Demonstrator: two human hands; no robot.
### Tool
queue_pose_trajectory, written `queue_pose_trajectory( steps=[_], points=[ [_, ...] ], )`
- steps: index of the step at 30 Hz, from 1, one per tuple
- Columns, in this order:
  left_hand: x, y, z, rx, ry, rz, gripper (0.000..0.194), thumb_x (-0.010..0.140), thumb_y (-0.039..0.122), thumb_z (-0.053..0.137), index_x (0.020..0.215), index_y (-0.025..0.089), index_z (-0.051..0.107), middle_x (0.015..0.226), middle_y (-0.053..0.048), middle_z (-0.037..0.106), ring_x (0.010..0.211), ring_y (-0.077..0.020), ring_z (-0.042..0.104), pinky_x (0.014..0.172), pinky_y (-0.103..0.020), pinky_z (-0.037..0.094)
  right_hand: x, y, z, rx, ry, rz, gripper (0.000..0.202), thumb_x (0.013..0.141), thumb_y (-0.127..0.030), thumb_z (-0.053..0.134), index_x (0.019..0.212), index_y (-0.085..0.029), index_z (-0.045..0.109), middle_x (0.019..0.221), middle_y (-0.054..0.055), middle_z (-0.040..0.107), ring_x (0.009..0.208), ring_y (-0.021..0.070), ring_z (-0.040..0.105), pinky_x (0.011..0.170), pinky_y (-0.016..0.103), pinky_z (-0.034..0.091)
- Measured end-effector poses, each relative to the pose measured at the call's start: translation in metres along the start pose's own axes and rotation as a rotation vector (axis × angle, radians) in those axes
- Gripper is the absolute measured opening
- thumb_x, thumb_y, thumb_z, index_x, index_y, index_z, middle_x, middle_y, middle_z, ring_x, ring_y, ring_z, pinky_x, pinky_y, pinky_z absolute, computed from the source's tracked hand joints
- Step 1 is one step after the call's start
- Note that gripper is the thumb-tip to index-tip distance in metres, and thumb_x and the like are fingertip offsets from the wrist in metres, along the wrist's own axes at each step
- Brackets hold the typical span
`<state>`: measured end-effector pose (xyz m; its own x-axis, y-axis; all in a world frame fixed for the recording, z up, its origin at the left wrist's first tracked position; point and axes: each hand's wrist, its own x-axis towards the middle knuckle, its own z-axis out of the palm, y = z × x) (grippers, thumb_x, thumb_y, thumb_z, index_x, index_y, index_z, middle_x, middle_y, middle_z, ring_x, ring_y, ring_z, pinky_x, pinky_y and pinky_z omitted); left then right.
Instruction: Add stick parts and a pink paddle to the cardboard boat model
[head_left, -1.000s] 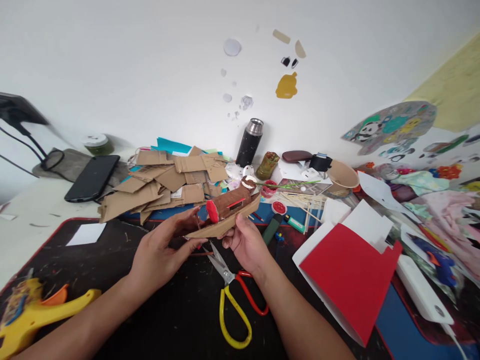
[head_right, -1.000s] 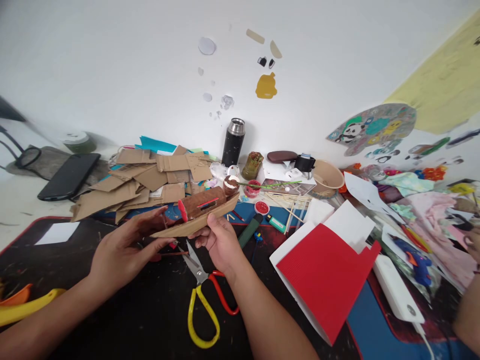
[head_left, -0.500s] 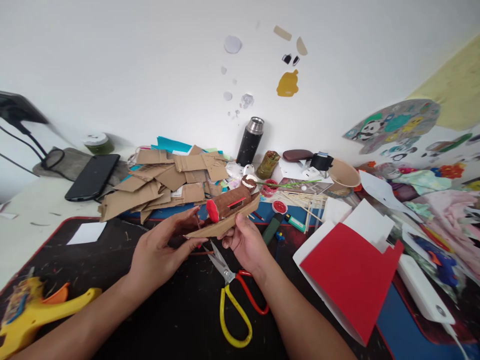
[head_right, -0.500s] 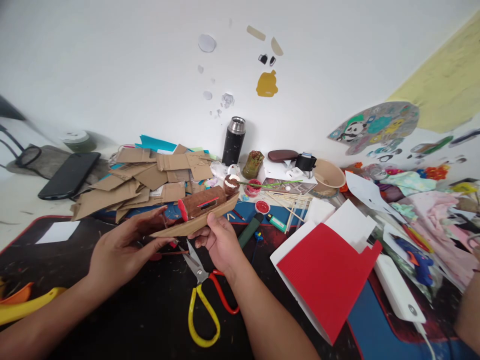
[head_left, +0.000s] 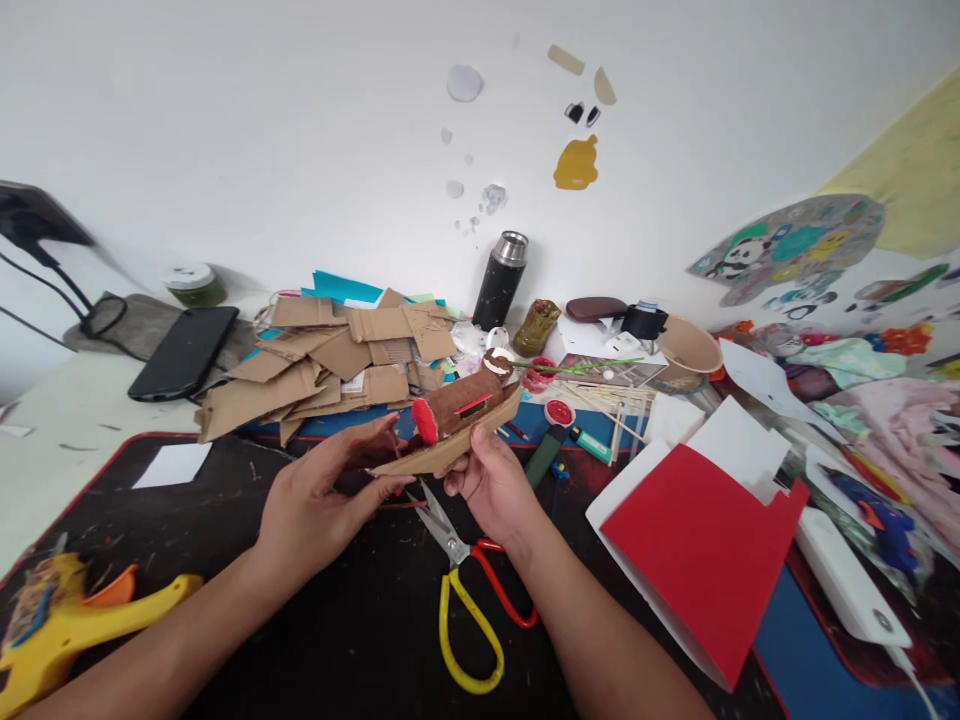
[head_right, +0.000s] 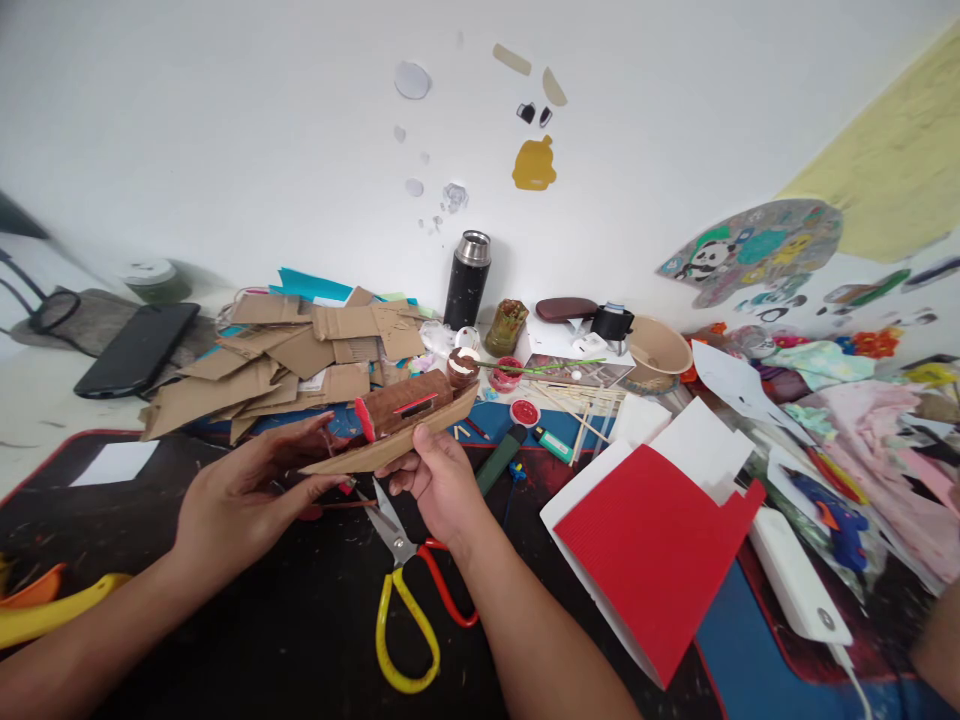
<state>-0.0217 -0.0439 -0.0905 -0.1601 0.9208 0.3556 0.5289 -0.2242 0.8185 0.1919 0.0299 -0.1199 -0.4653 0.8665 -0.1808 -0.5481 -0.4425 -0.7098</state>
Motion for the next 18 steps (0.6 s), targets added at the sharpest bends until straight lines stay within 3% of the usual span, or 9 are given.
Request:
queue_pose_trajectory(
  steps=[10,18],
  points=[
    [-0.0002,0.0002,0.0006,0.01,0.019,0.059,0.058,0.098,0.074,0.08,0.135,0.029,0.079,0.112,-0.005,0.093,0.092,-0.0303,0.091,0.09,-0.045,0.078,-0.0008,-0.0007,0.0009,0.006,-0.002,0.0,0.057,0.08,-0.067,0.104,0.094,-0.018,0.077,0.072,0.002,0.08,0.063,0.0171,0.077,0.05,0.02,0.055],
    [-0.0029,-0.0037,0.0019,0.013,0.011,-0.006,0.062,0.096,0.076,0.081,0.135,0.028,0.078,0.115,-0.007,0.093,0.093,-0.03,0.091,0.084,-0.042,0.078,-0.001,-0.0012,0.0008,-0.006,-0.007,0.001,0.055,0.083,-0.067,0.102,0.095,-0.019,0.077,0.072,0.002,0.08,0.063,0.0175,0.077,0.051,0.021,0.055]
  ],
)
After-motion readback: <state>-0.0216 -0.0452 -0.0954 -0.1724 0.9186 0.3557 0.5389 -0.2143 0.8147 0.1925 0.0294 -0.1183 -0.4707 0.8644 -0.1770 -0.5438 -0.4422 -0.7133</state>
